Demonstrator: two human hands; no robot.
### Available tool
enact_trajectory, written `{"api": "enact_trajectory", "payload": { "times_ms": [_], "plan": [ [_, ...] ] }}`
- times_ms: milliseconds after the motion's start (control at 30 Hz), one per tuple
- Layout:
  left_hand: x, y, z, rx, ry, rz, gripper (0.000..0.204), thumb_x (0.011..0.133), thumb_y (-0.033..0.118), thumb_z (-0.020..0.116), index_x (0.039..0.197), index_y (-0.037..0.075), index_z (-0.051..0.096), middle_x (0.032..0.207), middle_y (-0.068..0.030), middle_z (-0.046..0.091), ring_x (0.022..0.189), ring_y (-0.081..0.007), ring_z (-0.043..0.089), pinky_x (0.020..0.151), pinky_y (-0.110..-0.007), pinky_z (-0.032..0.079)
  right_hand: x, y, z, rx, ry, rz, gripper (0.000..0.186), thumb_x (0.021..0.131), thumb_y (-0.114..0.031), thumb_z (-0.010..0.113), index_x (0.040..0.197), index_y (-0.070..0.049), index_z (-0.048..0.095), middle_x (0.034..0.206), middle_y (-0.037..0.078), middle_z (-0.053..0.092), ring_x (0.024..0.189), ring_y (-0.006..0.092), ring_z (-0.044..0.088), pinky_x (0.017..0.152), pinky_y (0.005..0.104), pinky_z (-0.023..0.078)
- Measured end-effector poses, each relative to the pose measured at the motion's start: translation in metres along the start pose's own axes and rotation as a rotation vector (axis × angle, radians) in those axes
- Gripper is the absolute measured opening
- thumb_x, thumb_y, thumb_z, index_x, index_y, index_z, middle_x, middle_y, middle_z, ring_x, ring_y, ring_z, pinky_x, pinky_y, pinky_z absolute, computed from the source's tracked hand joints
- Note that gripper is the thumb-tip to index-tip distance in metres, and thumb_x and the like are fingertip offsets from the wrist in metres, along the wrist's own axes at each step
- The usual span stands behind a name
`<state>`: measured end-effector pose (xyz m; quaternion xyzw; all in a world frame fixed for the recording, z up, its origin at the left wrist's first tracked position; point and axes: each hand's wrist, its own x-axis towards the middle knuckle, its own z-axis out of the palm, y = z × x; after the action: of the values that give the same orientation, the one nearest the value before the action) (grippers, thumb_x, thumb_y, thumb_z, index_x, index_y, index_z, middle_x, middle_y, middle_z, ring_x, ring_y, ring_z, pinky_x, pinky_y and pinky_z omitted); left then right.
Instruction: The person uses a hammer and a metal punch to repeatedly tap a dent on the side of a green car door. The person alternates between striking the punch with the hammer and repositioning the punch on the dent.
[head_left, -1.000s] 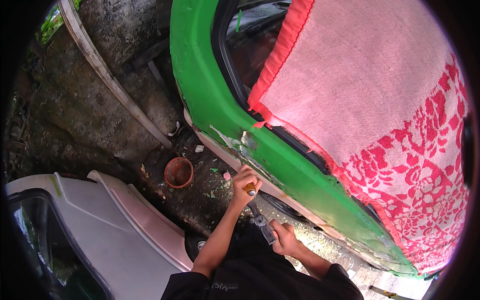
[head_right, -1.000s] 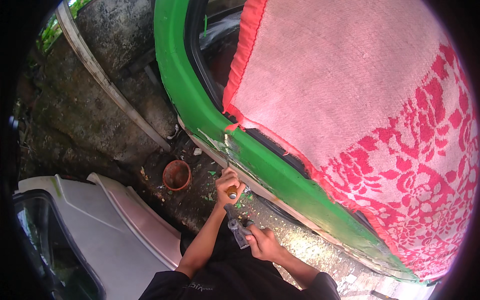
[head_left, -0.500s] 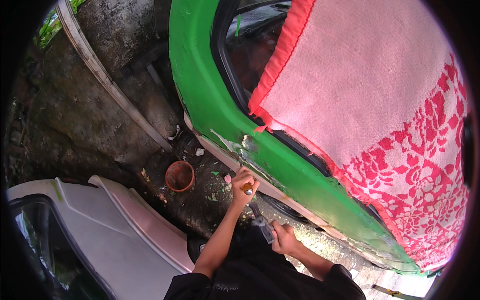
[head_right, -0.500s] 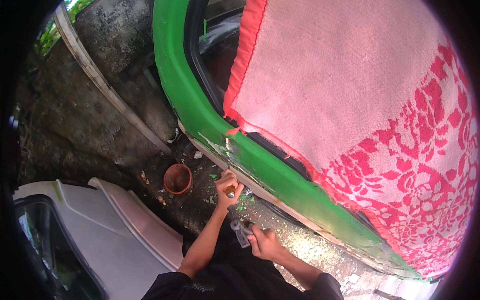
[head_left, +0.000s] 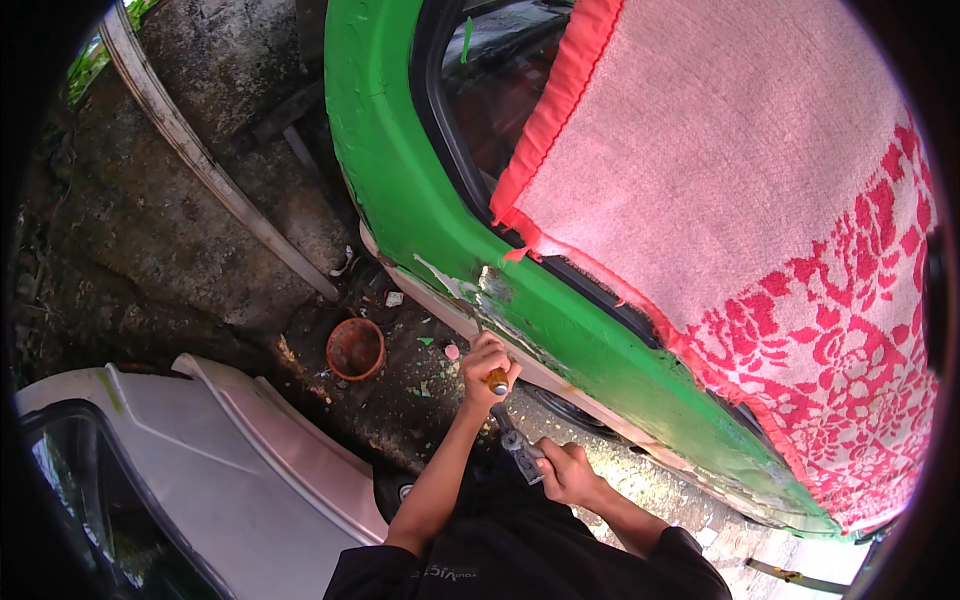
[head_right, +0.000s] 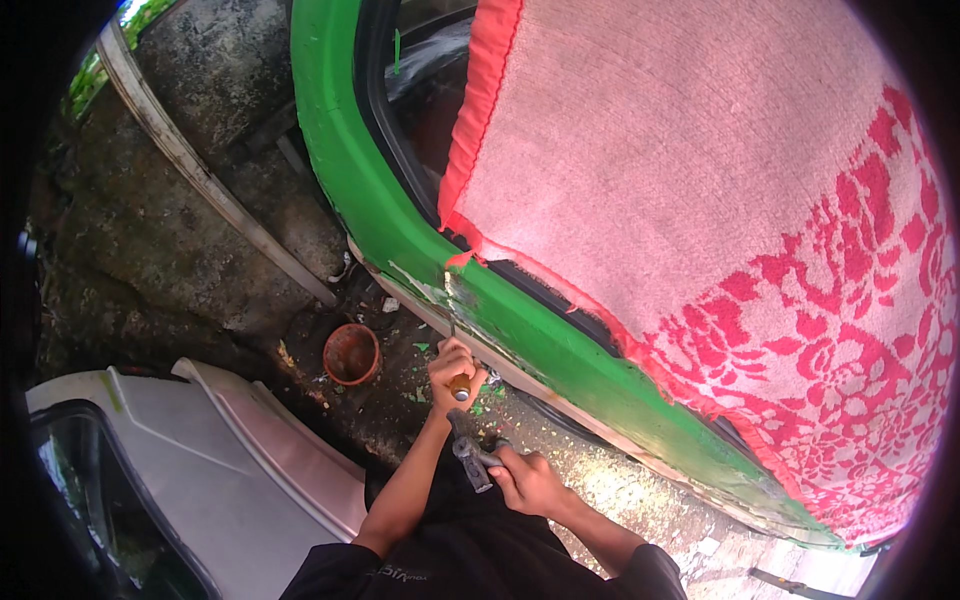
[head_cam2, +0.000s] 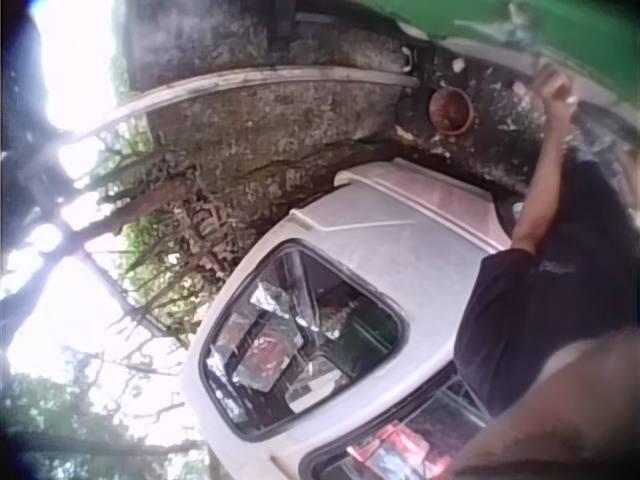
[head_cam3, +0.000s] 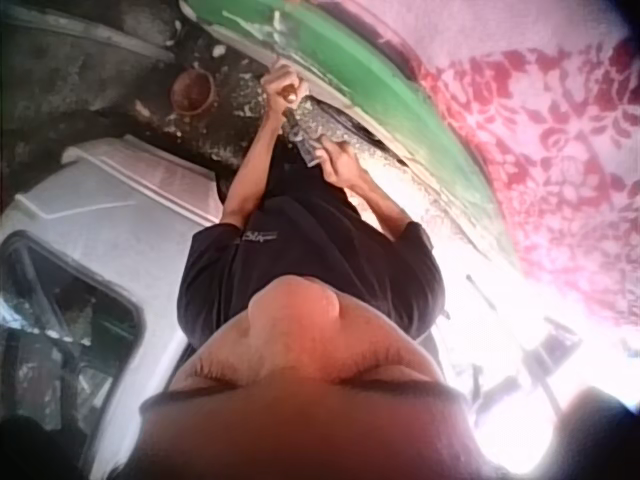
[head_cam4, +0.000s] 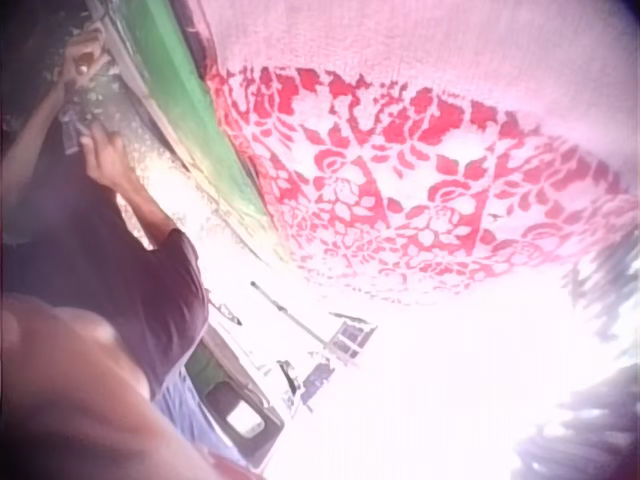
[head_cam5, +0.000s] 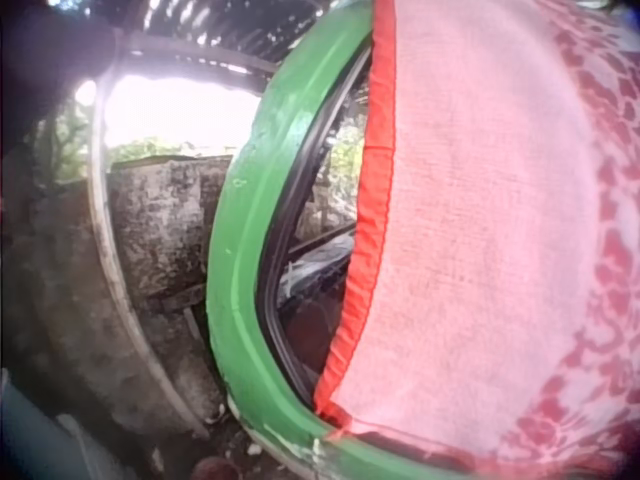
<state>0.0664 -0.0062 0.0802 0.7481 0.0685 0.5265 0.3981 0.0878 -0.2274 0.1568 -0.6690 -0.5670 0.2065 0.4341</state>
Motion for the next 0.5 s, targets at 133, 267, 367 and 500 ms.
{"api": "enact_trajectory", "payload": {
  "times_ms": [133,267,367,500],
  "plan": [
    [0.001,0.002,-0.001,-0.019,0.012,-0.015,0.030,0.055,-0.011,0.067,0.061,0.004,0.042,0.059,-0.0053,0.043,0.063,-0.0247,0.047,0.070,-0.036,0.039,0.003,-0.012,-0.005,0.020,0.039,-0.130,0.014,0.094,-0.014,0.058,0.095,-0.001,0.053,0.057,0.016,0.054,0.051,0.0394,0.058,0.048,0.0441,0.046],
    [-0.001,0.000,0.000,-0.020,0.021,-0.010,0.030,0.056,-0.011,0.067,0.061,0.004,0.042,0.059,-0.0054,0.044,0.063,-0.0246,0.046,0.070,-0.035,0.039,0.003,0.006,0.006,-0.037,-0.037,-0.041,0.020,0.094,-0.016,0.057,0.101,0.002,0.054,0.058,0.017,0.056,0.051,0.0406,0.059,0.048,0.0456,0.046],
    [-0.001,-0.015,0.004,-0.033,0.061,-0.063,0.029,0.058,-0.011,0.067,0.061,0.004,0.042,0.059,-0.0054,0.043,0.063,-0.0247,0.046,0.069,-0.036,0.039,0.007,0.004,0.008,-0.102,-0.035,0.163,0.018,0.095,-0.016,0.057,0.099,0.001,0.052,0.059,0.019,0.056,0.052,0.0422,0.059,0.048,0.0477,0.046],
    [-0.005,-0.017,-0.004,-0.039,0.021,-0.027,0.028,0.057,-0.009,0.066,0.061,0.005,0.042,0.058,-0.0047,0.043,0.062,-0.0244,0.046,0.069,-0.035,0.040,0.004,-0.003,0.007,-0.042,0.022,0.074,0.016,0.096,-0.015,0.057,0.095,-0.001,0.051,0.059,0.019,0.055,0.052,0.0423,0.058,0.047,0.0470,0.044]
  ]
}}
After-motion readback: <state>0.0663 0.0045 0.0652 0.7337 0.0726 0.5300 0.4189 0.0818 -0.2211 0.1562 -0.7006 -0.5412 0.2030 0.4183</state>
